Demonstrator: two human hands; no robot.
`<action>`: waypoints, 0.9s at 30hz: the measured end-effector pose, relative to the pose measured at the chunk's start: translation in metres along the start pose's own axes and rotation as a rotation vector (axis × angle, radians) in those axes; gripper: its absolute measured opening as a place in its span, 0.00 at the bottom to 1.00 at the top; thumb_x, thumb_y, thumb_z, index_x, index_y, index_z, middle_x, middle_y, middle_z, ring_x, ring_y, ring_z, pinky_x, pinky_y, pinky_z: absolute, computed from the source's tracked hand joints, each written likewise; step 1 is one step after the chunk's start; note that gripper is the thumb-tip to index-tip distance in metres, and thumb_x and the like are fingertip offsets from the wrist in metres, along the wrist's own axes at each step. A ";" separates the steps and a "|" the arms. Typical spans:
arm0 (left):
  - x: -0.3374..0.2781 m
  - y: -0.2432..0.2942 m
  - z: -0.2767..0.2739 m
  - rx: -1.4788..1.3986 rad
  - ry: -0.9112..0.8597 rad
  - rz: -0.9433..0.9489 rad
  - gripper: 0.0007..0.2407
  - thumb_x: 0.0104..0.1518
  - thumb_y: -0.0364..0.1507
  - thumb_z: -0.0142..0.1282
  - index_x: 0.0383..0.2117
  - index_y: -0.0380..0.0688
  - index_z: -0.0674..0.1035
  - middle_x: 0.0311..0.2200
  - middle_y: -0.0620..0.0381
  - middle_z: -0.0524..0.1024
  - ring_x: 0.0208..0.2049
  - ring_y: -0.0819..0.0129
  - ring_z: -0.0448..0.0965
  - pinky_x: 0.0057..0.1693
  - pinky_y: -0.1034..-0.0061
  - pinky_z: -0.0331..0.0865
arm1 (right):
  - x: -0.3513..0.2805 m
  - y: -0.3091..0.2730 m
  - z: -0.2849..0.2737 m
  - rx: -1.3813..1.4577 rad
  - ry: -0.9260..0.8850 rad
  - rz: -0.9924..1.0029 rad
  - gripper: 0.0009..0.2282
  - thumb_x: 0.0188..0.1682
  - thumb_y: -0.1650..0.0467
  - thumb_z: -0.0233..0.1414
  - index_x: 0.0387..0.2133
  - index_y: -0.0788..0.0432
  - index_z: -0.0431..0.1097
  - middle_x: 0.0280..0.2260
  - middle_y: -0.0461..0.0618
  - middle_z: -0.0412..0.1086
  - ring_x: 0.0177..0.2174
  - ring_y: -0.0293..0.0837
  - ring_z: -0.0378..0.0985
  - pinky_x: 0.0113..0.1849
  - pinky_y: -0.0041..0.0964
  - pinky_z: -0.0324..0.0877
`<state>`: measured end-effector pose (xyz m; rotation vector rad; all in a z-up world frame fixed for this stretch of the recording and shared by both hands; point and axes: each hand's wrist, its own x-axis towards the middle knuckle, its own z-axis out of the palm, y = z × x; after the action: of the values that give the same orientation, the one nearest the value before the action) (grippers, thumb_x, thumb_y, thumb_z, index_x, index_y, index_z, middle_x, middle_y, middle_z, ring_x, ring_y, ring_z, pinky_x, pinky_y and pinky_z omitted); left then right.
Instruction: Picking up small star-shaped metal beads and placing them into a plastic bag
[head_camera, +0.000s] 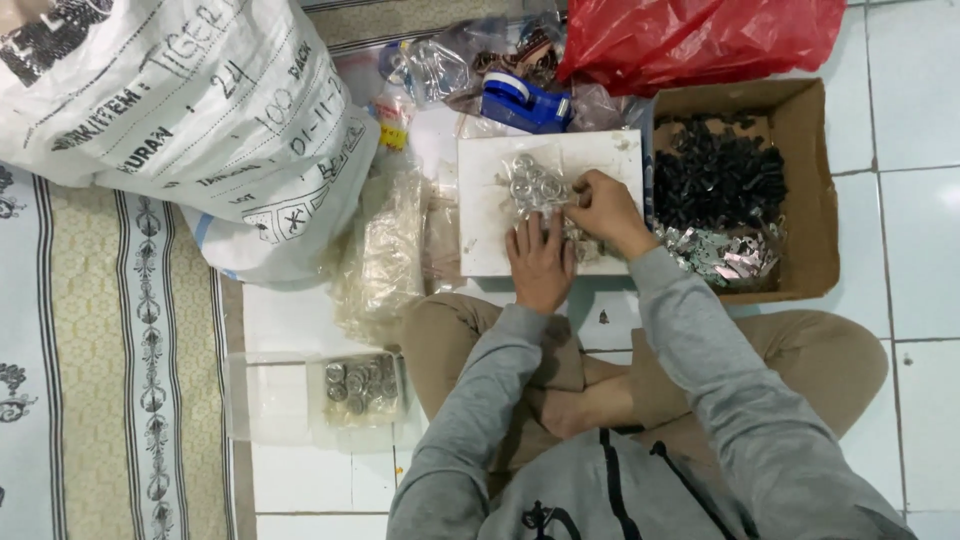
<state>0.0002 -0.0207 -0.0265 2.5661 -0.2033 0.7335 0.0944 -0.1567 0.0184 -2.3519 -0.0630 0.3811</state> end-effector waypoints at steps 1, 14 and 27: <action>0.000 -0.002 0.000 -0.003 0.003 -0.004 0.22 0.59 0.33 0.54 0.61 0.43 0.72 0.52 0.39 0.70 0.56 0.42 0.69 0.62 0.46 0.60 | 0.016 0.002 -0.007 -0.006 -0.001 -0.001 0.19 0.41 0.69 0.61 0.45 0.65 0.73 0.32 0.62 0.76 0.39 0.63 0.80 0.38 0.58 0.75; -0.001 -0.007 0.012 0.074 0.084 -0.044 0.22 0.59 0.45 0.46 0.57 0.52 0.76 0.52 0.47 0.70 0.55 0.52 0.69 0.60 0.52 0.62 | 0.175 -0.008 -0.036 -0.145 -0.123 -0.120 0.14 0.56 0.68 0.51 0.52 0.62 0.74 0.50 0.69 0.70 0.49 0.65 0.74 0.48 0.56 0.73; 0.011 0.002 -0.012 0.032 -0.085 -0.102 0.23 0.59 0.42 0.50 0.59 0.48 0.75 0.53 0.43 0.72 0.52 0.50 0.70 0.57 0.54 0.64 | 0.171 -0.060 -0.047 -0.148 -0.281 0.174 0.08 0.57 0.68 0.51 0.45 0.55 0.75 0.51 0.53 0.72 0.49 0.52 0.73 0.50 0.49 0.69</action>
<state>0.0038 -0.0169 -0.0112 2.6189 -0.0878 0.5960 0.2750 -0.1186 0.0481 -2.4408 -0.0200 0.8159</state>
